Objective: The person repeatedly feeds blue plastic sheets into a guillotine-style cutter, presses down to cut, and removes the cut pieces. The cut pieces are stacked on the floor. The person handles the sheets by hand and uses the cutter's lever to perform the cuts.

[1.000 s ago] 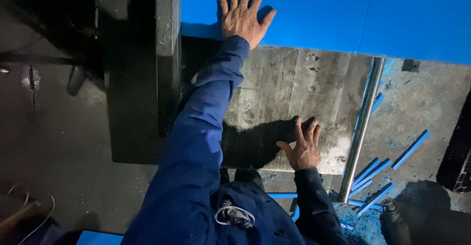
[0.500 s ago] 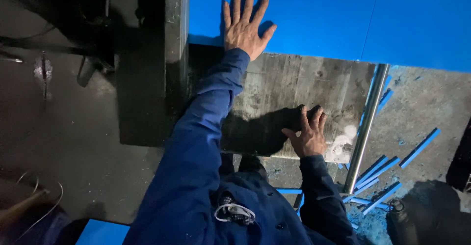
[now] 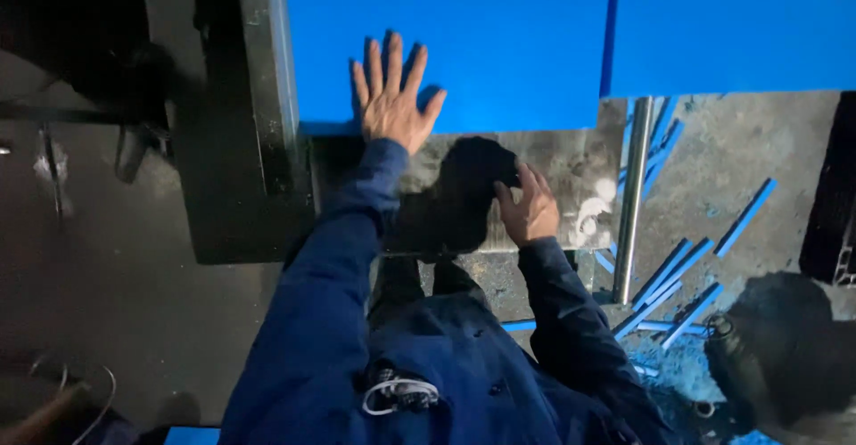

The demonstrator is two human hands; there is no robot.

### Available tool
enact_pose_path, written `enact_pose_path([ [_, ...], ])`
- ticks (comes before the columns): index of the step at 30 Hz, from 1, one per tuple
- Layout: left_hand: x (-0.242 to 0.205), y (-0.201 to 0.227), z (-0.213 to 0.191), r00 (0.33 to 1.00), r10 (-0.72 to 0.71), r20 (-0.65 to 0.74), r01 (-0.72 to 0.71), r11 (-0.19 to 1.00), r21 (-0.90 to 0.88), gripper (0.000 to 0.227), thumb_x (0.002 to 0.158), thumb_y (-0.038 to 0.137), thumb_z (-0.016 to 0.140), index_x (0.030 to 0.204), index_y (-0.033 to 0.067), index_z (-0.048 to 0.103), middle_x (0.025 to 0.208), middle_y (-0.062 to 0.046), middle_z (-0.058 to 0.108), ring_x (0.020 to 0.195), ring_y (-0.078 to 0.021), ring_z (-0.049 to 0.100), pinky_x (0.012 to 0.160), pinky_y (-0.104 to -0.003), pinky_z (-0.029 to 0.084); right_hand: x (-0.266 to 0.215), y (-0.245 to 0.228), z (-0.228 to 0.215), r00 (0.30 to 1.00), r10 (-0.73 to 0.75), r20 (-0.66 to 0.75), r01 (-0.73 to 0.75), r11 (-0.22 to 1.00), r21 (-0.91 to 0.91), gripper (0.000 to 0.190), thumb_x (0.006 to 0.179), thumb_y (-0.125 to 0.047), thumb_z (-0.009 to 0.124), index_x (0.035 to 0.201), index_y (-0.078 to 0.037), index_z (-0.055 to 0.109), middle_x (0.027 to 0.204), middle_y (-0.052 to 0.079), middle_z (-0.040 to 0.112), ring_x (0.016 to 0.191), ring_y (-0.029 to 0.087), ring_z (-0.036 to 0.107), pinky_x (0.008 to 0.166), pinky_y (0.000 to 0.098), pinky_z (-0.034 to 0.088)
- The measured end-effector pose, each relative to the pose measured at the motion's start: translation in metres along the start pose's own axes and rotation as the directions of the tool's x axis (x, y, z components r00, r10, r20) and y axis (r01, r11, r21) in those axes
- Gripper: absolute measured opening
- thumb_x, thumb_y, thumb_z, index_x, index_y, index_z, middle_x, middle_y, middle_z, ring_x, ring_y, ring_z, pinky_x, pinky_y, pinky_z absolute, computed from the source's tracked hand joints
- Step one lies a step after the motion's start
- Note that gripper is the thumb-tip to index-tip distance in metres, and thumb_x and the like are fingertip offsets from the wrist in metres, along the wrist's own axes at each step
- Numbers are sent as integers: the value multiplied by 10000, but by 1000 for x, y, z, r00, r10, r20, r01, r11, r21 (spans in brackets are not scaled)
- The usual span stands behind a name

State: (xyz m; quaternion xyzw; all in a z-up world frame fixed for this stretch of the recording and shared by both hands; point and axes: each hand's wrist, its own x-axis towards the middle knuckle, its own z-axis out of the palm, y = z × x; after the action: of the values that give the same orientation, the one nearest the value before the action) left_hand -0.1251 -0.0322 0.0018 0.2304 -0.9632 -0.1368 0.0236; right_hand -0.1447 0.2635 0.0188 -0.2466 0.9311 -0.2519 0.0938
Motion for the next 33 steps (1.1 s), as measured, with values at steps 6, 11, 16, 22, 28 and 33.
enact_pose_path([
  [6,-103,24,-16,997,-11,76,13,1000,-26,730,1008,652,513,1620,278,383,1720,-122,170,1577,-429,93,1242,-652,41,-57,25,-14,977,208,-45,-194,957,216,499,926,-254,769,1351,-32,630,1046,177,705,916,310,720,779,411,597],
  [11,-183,22,-12,997,68,38,-66,996,-52,738,983,639,553,1585,223,455,1714,-146,229,1580,-423,153,1247,-666,108,-86,68,-34,894,432,-119,-379,871,311,615,910,-322,752,1410,-24,552,1086,172,704,938,289,715,798,437,561],
  [16,-243,-19,-29,915,-401,-40,396,913,-98,955,841,589,744,1541,28,418,1592,-296,333,1454,-495,320,1138,-638,304,-95,122,-17,827,539,-156,-559,818,-134,639,924,-529,828,1242,-9,638,1112,289,657,993,430,659,831,505,533],
  [22,-249,-95,-11,670,-694,263,736,666,-118,910,829,554,780,1508,39,464,1427,-256,499,1233,-461,554,990,-587,504,-85,111,-28,773,632,-63,-604,762,235,640,843,-560,728,1199,-31,670,1098,213,713,1027,368,711,873,488,551],
  [28,-249,-110,3,732,-642,229,672,736,-84,902,792,551,813,1420,-19,506,1368,-268,527,1203,-446,564,993,-570,503,-93,118,-27,756,654,-6,-652,755,71,578,899,-563,743,1151,-43,744,1147,255,658,1073,421,646,936,510,522],
  [33,-269,-99,19,722,-644,253,673,739,-40,931,802,593,805,1419,-33,497,1370,-263,521,1206,-446,551,966,-577,491,-77,123,-53,740,672,-7,-672,740,35,565,857,-584,728,1184,-124,751,1141,228,653,1065,422,630,890,531,505],
])
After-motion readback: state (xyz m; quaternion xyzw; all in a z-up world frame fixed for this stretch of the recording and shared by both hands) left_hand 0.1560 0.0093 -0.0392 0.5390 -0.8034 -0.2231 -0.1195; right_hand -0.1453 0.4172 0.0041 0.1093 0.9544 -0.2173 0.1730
